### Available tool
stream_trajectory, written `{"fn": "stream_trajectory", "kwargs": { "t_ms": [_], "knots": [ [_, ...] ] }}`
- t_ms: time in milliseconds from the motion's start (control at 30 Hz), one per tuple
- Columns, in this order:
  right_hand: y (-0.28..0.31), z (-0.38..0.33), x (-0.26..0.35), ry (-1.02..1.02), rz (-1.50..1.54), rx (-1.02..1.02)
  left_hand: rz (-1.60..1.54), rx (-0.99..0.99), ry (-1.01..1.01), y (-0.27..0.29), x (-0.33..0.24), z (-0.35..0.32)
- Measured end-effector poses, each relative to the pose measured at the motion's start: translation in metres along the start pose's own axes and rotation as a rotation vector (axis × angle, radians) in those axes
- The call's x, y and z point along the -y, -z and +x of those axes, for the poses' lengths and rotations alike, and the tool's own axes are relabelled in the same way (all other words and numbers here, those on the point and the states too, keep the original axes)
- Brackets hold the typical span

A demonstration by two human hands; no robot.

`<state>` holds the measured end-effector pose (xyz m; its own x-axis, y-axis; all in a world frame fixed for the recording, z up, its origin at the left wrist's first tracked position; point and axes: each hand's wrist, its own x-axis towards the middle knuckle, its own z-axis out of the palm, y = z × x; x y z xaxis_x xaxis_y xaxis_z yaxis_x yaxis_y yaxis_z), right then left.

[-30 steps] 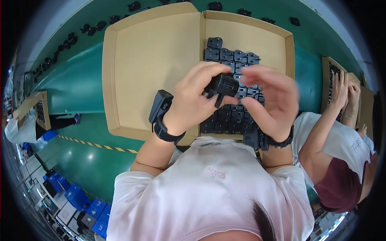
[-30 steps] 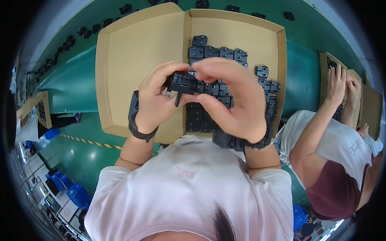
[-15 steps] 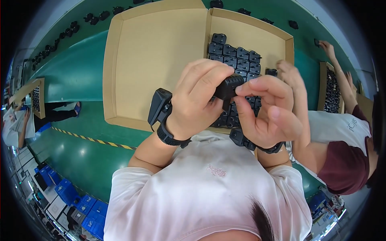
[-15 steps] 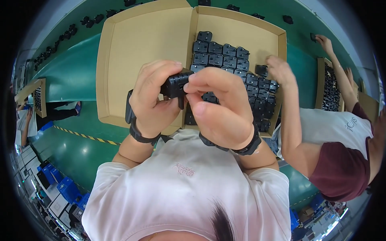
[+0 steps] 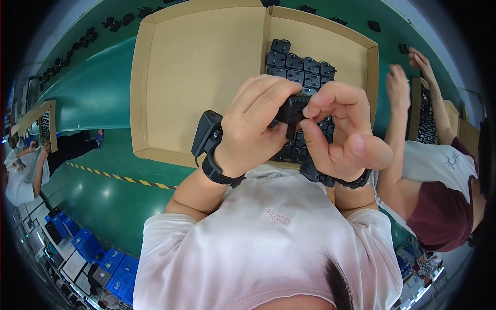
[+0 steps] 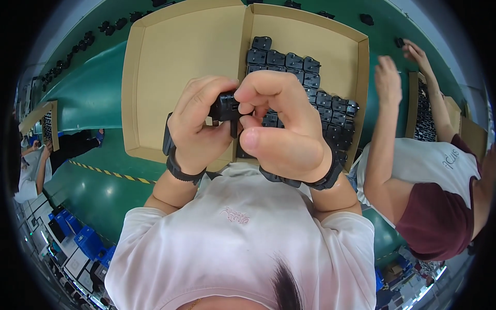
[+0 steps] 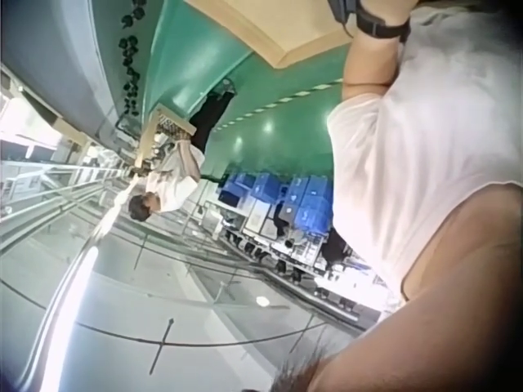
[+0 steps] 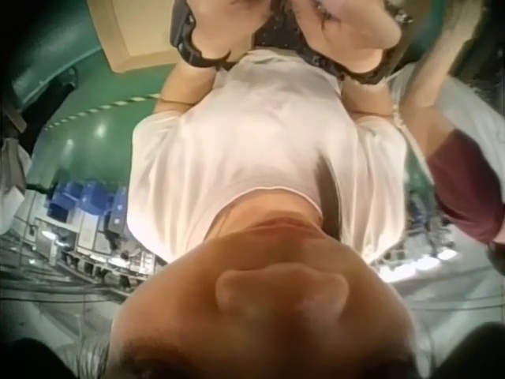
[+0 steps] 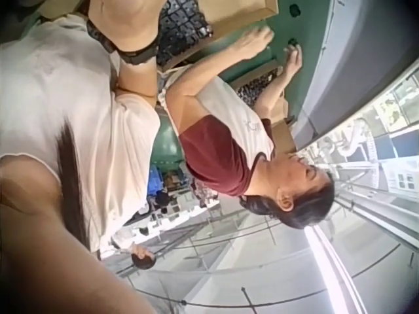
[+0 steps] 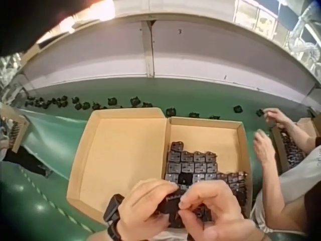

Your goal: The person picks up a power adapter from a box, pulls out its prongs by hand, and then places it back into the box, repeating this for several adapters.

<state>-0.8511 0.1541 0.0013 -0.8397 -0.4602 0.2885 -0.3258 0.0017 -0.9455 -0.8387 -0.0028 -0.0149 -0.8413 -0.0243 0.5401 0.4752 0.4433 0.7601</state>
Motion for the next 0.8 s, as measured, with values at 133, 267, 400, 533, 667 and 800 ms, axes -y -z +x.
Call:
{"fn": "stream_trajectory", "kwargs": {
  "t_ms": [133, 267, 400, 533, 667, 800],
  "knots": [
    [0.0, 0.002, -0.01, 0.142, -0.035, -0.043, -0.019, -0.007, 0.03, -0.003, 0.002, 0.003],
    [0.005, 0.018, -0.02, 0.336, -0.438, -0.128, -0.043, -0.021, 0.062, -0.011, 0.012, 0.006],
    [0.02, 0.032, -0.049, 0.122, -0.47, -0.085, -0.171, 0.011, 0.22, -0.034, 0.035, 0.012],
    [0.075, 0.065, -0.118, -0.231, -0.191, -0.361, -0.339, 0.138, 0.477, -0.063, 0.078, 0.011],
    [0.21, 0.108, -0.215, -0.464, -0.276, -0.689, 0.185, 0.334, 0.265, -0.099, 0.147, -0.005],
    [0.308, 0.121, -0.312, -0.766, -0.453, -0.818, 0.414, 0.412, 0.164, -0.123, 0.189, 0.023]
  ]
}}
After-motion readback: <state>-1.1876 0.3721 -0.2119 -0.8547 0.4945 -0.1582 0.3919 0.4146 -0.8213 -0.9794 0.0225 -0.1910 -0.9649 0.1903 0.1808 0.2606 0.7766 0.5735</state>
